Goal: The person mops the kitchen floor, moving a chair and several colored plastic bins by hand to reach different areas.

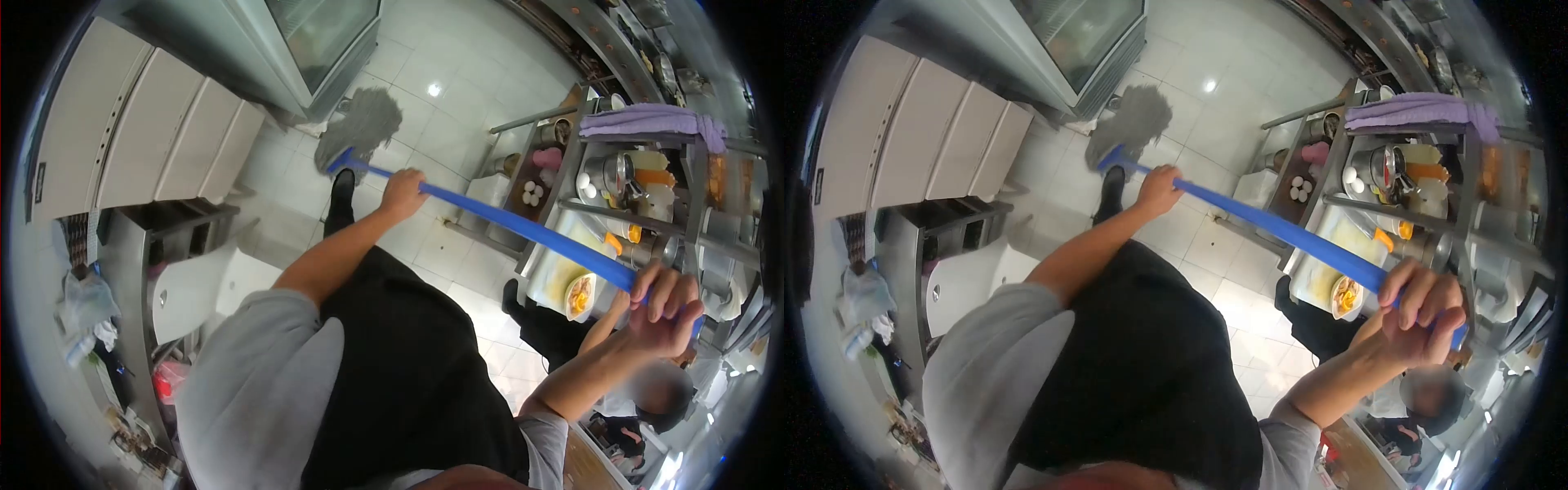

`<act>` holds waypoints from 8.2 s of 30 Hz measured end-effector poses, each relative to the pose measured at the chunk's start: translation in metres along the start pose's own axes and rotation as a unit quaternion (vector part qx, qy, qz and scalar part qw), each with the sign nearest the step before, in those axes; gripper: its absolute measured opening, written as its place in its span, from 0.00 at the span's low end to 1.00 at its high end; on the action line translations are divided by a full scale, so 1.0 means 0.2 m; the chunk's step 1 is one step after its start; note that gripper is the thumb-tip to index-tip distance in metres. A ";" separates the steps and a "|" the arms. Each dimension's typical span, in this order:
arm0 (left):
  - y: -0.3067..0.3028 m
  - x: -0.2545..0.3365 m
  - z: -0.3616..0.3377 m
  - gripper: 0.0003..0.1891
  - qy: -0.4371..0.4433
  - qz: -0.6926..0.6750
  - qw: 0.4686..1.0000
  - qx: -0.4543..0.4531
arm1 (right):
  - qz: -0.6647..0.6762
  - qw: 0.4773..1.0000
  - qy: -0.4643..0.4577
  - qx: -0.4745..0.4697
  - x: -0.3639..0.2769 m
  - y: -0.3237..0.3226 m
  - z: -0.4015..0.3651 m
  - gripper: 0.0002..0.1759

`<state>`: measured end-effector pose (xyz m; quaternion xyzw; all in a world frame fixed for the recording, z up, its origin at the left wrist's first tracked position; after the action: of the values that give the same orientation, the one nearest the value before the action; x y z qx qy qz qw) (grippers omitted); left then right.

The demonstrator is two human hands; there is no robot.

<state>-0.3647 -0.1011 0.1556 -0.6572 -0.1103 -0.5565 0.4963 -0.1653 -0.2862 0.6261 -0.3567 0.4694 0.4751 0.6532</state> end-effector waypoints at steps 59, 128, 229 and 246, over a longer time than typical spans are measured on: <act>-0.73 -1.77 -0.75 0.40 -0.401 0.364 0.826 -0.159 | 0.095 0.909 0.378 0.145 1.86 0.92 -1.23 0.19; 1.13 0.27 -1.05 0.30 0.012 0.182 0.918 -0.351 | -0.151 0.917 0.210 0.305 0.76 0.49 -2.85 0.05; 2.52 1.74 -4.58 0.14 0.443 0.092 0.436 -0.778 | -0.088 0.356 0.031 0.930 -1.19 1.36 -5.92 0.27; 2.25 1.64 -3.22 0.11 0.172 0.086 0.897 -0.397 | -0.024 0.793 0.065 0.606 -0.88 -0.52 -5.07 0.24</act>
<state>-0.3345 -0.9515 0.1208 -0.7002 0.2639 -0.6138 0.2516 -0.3627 -1.2920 0.4873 0.0706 0.6940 0.0534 0.7145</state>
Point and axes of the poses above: each hand's wrist, its own z-axis towards the middle knuckle, its own y-axis out of the palm, x = y × z, the point moved 6 cm from there along z, towards the middle knuckle, and after that the axes turned 6 degrees about -z, right-handed, at the moved point
